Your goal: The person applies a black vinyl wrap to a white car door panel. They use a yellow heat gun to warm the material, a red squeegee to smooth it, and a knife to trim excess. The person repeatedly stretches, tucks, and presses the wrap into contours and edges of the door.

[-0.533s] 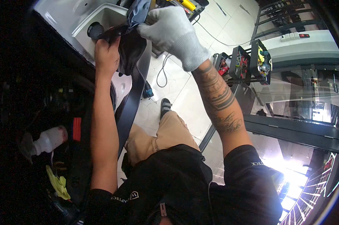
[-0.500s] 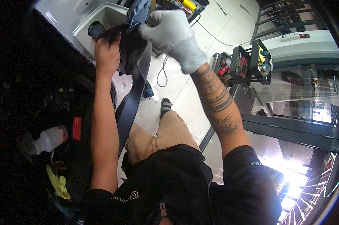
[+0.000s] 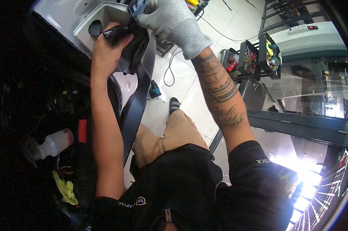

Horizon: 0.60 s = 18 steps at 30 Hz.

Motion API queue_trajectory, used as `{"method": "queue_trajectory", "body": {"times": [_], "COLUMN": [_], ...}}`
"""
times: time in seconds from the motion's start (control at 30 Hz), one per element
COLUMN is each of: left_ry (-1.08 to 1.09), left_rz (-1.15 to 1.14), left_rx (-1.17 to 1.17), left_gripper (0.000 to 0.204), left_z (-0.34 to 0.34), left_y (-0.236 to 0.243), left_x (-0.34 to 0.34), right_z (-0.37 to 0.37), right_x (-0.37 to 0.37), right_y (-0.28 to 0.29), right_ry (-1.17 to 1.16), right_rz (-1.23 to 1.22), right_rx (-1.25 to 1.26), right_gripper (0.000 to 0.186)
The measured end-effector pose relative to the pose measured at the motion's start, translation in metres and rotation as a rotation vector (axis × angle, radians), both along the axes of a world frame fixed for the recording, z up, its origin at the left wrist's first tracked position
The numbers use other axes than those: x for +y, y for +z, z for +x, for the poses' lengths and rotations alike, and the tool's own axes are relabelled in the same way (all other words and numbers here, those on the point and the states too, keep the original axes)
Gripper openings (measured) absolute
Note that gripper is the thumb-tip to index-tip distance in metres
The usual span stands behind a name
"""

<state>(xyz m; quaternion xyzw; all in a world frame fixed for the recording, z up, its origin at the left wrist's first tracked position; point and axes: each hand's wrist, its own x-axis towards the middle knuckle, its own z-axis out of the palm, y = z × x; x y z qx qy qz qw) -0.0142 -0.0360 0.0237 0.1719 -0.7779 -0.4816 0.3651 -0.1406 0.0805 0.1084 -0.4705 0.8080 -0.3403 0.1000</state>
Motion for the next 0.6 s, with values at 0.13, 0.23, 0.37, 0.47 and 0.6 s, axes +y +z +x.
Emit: {"method": "queue_trajectory", "body": {"times": [0.13, 0.23, 0.37, 0.47, 0.6], "left_ry": [0.075, 0.208, 0.250, 0.284, 0.306], "left_rz": [-0.044, -0.081, -0.028, -0.023, -0.067], "left_rx": [-0.019, 0.044, 0.102, 0.093, 0.129], "left_gripper": [0.022, 0.020, 0.020, 0.021, 0.024], "left_z": [-0.007, -0.011, -0.013, -0.013, -0.019], "left_y": [-0.001, -0.006, -0.013, -0.011, -0.018], "left_x": [0.006, 0.013, 0.014, 0.018, 0.017], "right_z": [-0.007, -0.009, -0.003, 0.001, 0.003], "right_x": [0.008, 0.009, 0.014, 0.019, 0.021], "right_y": [-0.013, -0.045, -0.080, -0.100, -0.131], "right_ry": [0.003, -0.020, -0.092, -0.138, -0.171], "right_rz": [-0.137, -0.305, -0.425, -0.487, -0.432], "right_rx": [0.033, 0.038, -0.003, -0.110, -0.278], "right_gripper": [0.021, 0.028, 0.023, 0.019, 0.021]}}
